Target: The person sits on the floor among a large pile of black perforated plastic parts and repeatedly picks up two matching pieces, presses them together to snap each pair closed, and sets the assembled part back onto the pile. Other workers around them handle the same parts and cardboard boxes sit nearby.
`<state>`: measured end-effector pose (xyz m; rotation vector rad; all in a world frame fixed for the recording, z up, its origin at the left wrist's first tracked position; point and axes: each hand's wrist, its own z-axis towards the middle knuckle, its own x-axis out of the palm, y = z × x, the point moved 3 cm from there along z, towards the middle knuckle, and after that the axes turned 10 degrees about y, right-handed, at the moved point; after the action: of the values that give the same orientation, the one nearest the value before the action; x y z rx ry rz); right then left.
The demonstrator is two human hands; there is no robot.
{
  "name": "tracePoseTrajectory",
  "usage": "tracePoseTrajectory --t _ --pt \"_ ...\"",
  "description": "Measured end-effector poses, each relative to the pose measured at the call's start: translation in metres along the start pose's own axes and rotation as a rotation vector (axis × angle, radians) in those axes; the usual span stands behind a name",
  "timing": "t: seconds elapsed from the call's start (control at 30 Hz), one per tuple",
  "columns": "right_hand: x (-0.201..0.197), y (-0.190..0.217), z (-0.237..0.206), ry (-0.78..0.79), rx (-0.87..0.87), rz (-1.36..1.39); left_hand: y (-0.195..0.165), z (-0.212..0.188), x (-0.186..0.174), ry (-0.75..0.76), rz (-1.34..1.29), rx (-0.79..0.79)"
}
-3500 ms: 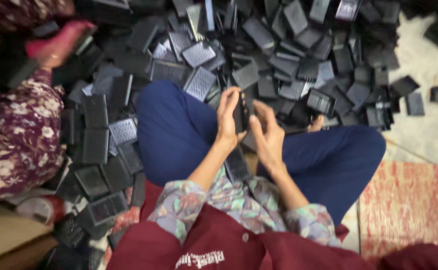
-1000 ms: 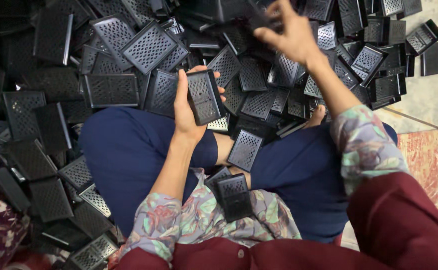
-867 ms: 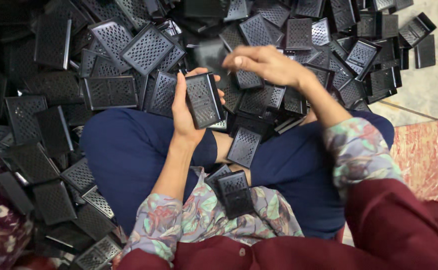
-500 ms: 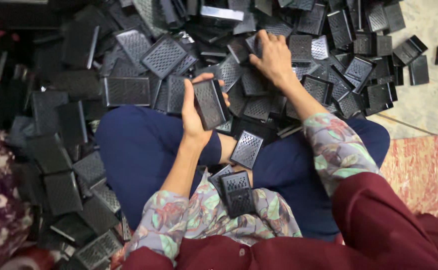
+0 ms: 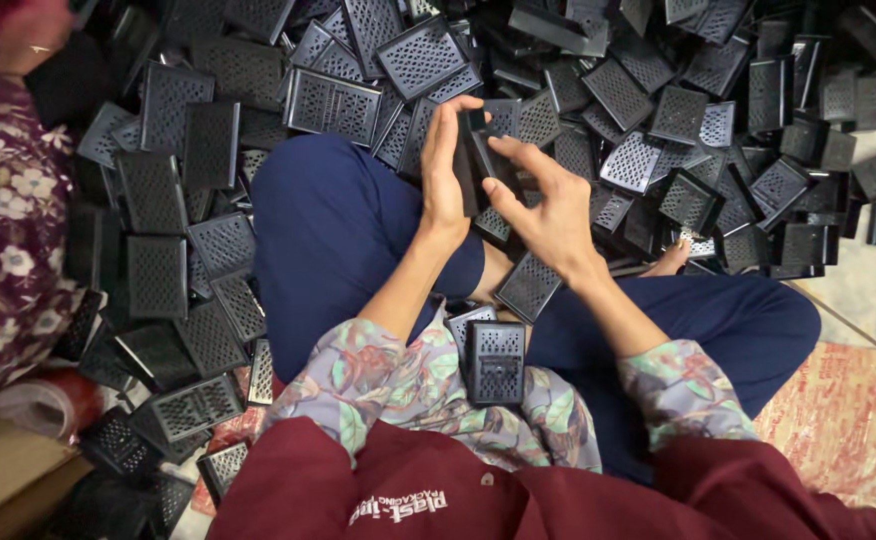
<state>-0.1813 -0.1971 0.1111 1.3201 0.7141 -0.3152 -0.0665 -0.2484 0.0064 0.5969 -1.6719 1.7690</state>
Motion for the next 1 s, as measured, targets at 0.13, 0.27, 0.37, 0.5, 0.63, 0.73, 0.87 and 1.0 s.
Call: tracePoseTrajectory --t 0.13,0.27,0.37,0.5,0.63,0.73,0.87,1.0 --pt "0.002 -0.002 -0.003 -0.030 -0.013 0.024 -0.006 0.000 0.003 0.015 0.060 0.077" --pt "0.008 -0.002 -0.005 -0.049 0.011 0.095 -0.009 -0.004 0.008 0.015 0.072 0.052" --pt "0.009 0.000 -0.004 -0.083 -0.024 0.071 -0.009 -0.008 0.013 0.013 0.077 0.014" --pt "0.010 -0.002 -0.006 -0.101 -0.009 0.069 -0.009 -0.012 0.014 -0.023 0.013 -0.036" --pt "0.016 -0.006 -0.008 -0.135 -0.051 -0.041 -0.003 -0.013 0.012 -0.044 -0.009 -0.019" --pt "0.026 -0.009 -0.005 -0.219 -0.067 -0.024 0.007 -0.013 0.016 0.021 0.096 0.071" --pt "0.031 -0.010 -0.003 -0.261 -0.046 -0.026 0.025 -0.014 0.012 -0.064 -0.075 0.033" --pt "0.014 0.002 -0.015 -0.090 -0.221 -0.113 0.024 -0.010 -0.001 -0.119 -0.337 -0.073"
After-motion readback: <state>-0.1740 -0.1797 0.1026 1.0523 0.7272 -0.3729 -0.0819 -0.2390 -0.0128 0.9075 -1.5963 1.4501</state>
